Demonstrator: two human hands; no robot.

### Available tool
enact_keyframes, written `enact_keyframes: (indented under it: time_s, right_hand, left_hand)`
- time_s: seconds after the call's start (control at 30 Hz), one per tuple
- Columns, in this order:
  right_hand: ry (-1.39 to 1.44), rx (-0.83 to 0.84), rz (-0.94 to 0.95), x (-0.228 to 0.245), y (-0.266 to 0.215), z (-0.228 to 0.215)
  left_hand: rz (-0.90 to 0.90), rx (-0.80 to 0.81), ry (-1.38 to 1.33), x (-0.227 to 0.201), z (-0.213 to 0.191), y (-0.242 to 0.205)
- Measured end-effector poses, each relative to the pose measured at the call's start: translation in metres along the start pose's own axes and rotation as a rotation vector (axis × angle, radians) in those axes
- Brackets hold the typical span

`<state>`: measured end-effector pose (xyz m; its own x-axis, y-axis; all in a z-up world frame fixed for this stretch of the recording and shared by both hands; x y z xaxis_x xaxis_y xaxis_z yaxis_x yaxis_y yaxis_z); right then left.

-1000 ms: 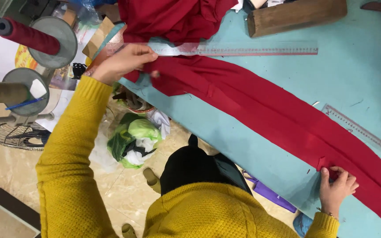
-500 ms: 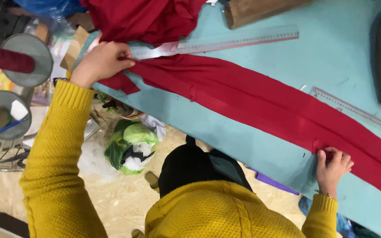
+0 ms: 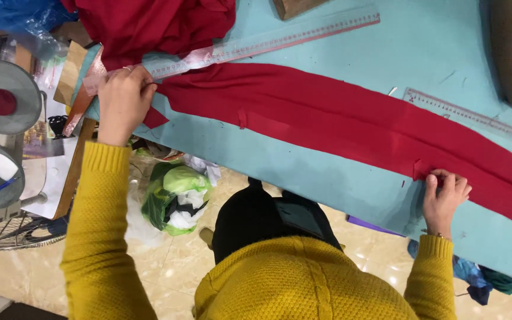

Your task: The person irons a long strip of red fabric on a light blue table using a steam iron. They then fold the fabric strip multiple times by hand, aligning the edges and smoothing the folds to create a narrower, multi-layered piece.

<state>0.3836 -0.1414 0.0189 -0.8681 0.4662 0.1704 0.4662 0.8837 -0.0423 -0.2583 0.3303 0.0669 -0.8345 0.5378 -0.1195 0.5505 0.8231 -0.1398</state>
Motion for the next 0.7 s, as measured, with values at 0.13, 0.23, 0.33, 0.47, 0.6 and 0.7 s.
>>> enact_keyframes:
  time_s: [0.13,0.23,0.33,0.47,0.6,0.7]
  right_hand:
    - [0.039,-0.011,0.010,0.005,0.001,-0.004]
    - [0.045,-0.031,-0.004,0.007,0.001,-0.006]
    - [0.068,-0.072,-0.013,0.014,-0.004,-0.013]
    - [0.124,-0.169,0.011,0.031,-0.012,-0.030]
    - [0.186,-0.163,0.076,0.016,-0.017,-0.024]
    - [0.203,-0.173,0.133,0.005,-0.030,-0.024]
  left_hand:
    - [-0.048,-0.108,0.122,0.000,-0.005,-0.010]
    - [-0.090,-0.116,0.183,-0.003,0.000,-0.017]
    - [-0.106,-0.117,0.183,-0.044,0.009,-0.018]
    - [0.306,-0.155,-0.196,-0.194,0.013,-0.021]
    - [0.459,-0.076,-0.288,-0.304,0.054,0.000]
    - [0.481,-0.006,-0.292,-0.345,0.057,0.016]
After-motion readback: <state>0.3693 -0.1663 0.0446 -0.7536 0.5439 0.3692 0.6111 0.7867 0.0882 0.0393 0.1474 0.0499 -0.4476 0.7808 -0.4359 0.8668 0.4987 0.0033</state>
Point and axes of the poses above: each hand's wrist, its own y-axis towards the middle knuckle, its own z-axis out of the palm, x = y × z, the point moved 10 cm from there along y, towards the middle knuckle, and after that the axes turned 14 degrees about x, right-handed, at the moved point
